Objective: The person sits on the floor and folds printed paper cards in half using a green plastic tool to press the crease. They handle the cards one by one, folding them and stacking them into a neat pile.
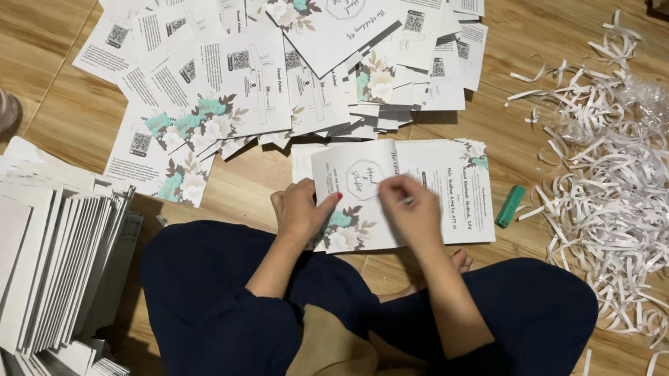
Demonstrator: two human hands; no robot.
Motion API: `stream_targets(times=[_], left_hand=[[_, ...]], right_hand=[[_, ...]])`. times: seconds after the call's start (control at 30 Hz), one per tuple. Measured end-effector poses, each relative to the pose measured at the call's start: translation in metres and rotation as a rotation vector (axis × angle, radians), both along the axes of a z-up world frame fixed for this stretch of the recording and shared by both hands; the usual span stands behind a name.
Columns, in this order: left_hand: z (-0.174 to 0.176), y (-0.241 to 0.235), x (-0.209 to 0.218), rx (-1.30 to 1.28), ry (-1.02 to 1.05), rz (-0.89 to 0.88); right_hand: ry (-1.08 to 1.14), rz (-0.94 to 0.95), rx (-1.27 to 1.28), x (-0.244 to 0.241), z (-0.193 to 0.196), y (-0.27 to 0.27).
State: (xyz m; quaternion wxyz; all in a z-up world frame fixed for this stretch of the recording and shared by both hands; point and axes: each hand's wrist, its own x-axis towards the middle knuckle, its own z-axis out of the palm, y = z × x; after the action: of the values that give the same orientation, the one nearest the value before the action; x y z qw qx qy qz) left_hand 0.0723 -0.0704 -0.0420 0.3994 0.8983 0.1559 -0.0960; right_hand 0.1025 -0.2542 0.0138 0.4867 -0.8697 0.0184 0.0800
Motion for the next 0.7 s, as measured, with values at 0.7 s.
stream_targets(times=[0.7], left_hand=[[0.049,0.022,-0.001,0.282,0.052,-0.389]], right_hand=[[-0.313,0.103,-0.58,0.002,-0.028,-0.013]])
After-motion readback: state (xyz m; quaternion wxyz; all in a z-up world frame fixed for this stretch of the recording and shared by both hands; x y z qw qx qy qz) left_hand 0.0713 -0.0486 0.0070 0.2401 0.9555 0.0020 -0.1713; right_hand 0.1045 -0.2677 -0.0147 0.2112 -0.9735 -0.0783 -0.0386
